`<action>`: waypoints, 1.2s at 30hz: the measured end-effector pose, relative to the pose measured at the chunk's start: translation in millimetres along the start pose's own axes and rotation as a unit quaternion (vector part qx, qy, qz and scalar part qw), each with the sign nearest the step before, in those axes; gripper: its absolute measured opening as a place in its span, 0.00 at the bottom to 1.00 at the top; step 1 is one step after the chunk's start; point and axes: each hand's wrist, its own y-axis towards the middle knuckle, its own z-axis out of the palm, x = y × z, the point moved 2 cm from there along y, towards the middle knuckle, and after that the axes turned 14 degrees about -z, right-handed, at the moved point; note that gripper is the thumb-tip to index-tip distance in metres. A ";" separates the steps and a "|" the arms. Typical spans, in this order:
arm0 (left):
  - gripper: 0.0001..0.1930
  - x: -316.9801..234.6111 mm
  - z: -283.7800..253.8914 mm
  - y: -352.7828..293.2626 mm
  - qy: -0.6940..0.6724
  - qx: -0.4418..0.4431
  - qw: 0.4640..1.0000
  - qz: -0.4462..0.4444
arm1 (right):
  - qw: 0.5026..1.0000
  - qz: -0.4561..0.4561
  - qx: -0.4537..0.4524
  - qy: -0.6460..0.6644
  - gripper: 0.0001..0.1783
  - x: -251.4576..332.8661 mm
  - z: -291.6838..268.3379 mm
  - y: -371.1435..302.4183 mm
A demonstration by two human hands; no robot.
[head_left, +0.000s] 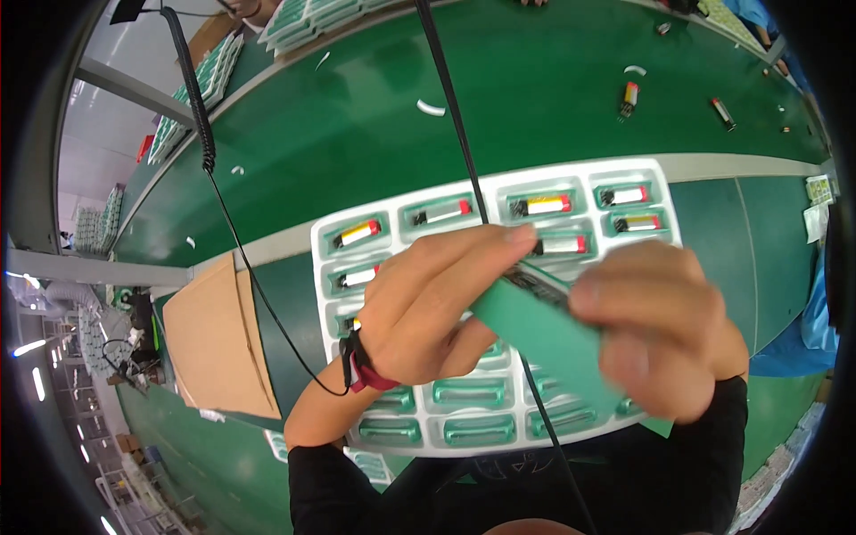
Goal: The person assembles electronic power bank components by hand, placing battery packs and circuit boards into plastic housings on an assembly line.
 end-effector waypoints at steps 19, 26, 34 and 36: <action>0.17 3.3 17.8 5.6 0.045 -0.026 0.987 -0.152 | 0.978 0.164 0.130 0.022 0.18 -34.0 13.4 -17.7; 0.17 11.7 23.3 5.4 0.094 -0.002 0.982 -0.162 | 0.976 0.181 0.121 0.027 0.16 -47.4 25.6 -29.8; 0.16 18.4 19.4 10.3 0.017 -0.009 0.979 -0.204 | 0.992 0.107 0.058 0.031 0.17 -51.1 12.4 -22.5; 0.17 25.5 15.9 7.3 -0.032 -0.012 0.977 -0.212 | 0.991 0.096 0.089 -0.012 0.18 -46.8 9.9 -17.4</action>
